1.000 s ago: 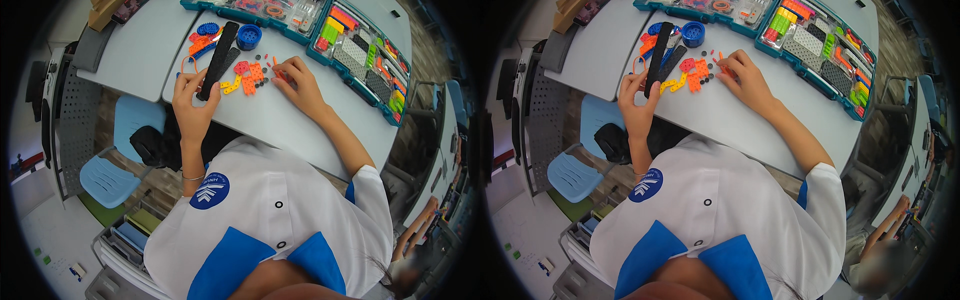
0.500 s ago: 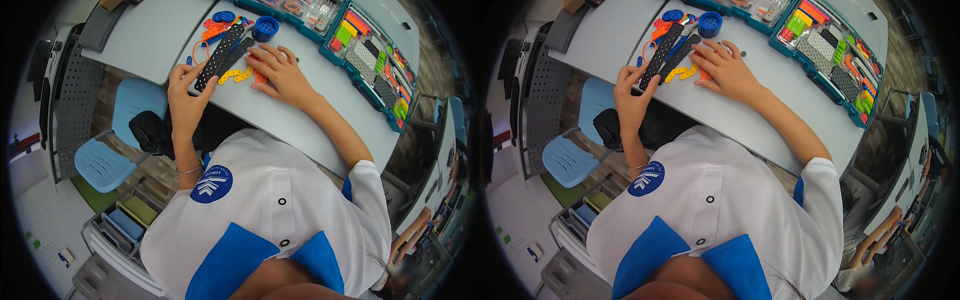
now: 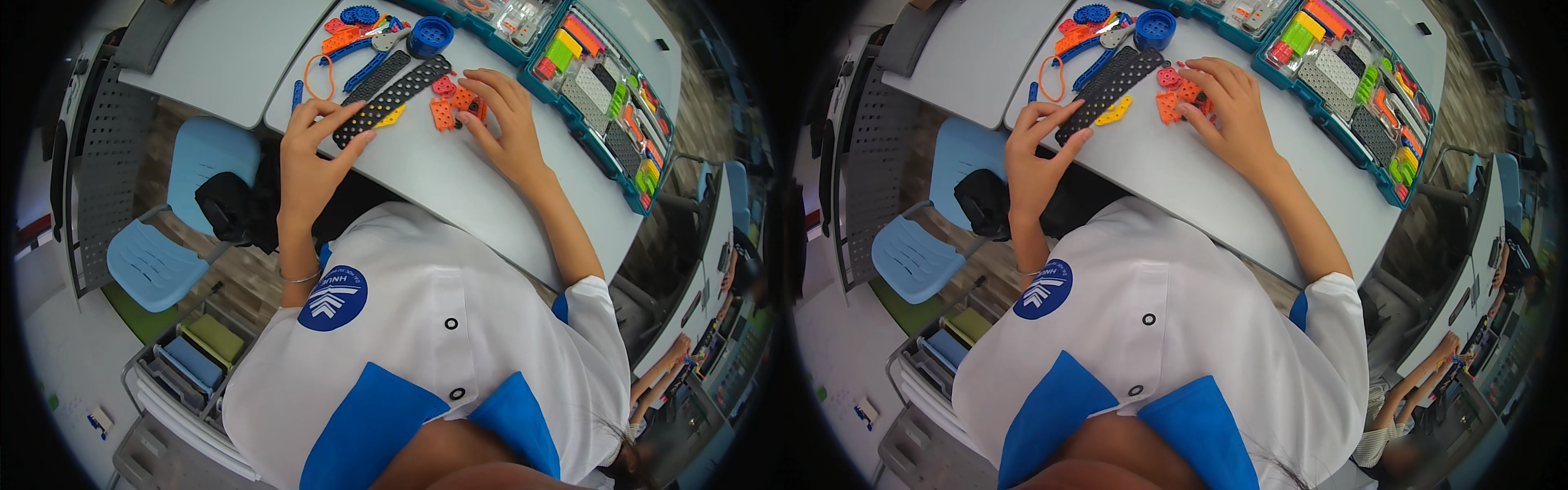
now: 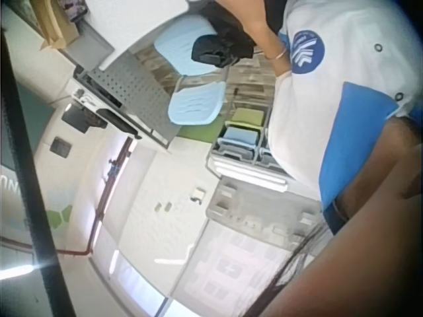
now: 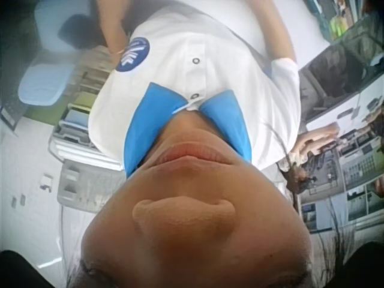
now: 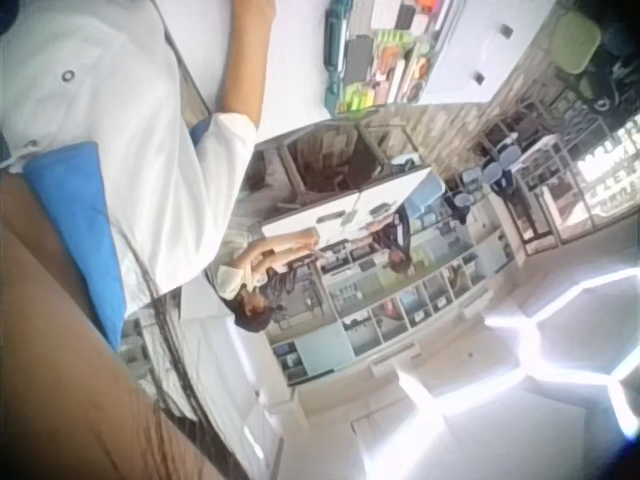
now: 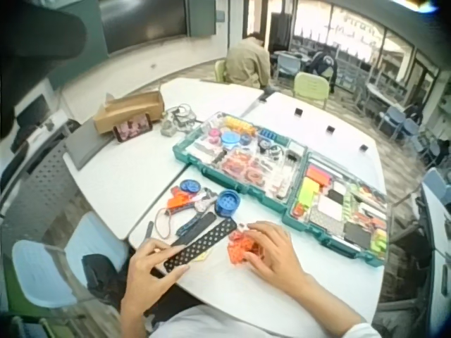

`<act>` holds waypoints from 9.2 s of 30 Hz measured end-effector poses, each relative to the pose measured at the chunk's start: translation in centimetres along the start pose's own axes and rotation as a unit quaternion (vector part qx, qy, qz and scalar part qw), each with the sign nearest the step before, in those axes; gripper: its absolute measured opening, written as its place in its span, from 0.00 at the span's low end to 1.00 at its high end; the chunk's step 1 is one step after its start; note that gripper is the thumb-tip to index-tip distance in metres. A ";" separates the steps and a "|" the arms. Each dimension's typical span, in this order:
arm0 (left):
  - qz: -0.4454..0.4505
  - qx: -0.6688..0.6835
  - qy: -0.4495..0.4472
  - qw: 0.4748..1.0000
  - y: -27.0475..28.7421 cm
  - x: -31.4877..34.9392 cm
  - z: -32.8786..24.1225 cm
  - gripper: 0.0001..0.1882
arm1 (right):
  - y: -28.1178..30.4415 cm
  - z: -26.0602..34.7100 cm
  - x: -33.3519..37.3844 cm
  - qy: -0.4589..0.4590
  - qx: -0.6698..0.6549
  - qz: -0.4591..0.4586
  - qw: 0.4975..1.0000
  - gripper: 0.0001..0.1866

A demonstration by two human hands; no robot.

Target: The person assembles a small mechanical model using colorful plastic pieces from a kit. They connect a black strip with red, yellow, and orange components, then attach a blue circular part and a gray wheel to the assembly.

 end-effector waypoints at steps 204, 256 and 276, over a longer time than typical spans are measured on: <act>0.108 0.019 -0.014 0.994 -7.5 2.0 -0.7 0.16 | -0.3 3.2 4.2 0.009 0.018 0.020 1.000 0.10; 0.028 -0.003 -0.045 0.999 -7.6 -0.4 -1.9 0.17 | 0.2 1.0 5.2 -0.048 -0.017 0.022 0.998 0.16; 0.123 0.026 -0.187 0.974 -10.2 1.1 -6.7 0.21 | 0.6 -0.1 8.8 -0.324 -0.381 -0.087 0.862 0.16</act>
Point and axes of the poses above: each hand's wrist, its own x-axis away from the middle knuckle, its own y-axis out of the back of the hand, z = x × y, the point moved 10 cm from there along -x, towards the middle knuckle, and after that the axes turned 6 degrees about y, right-handed, at the moved point
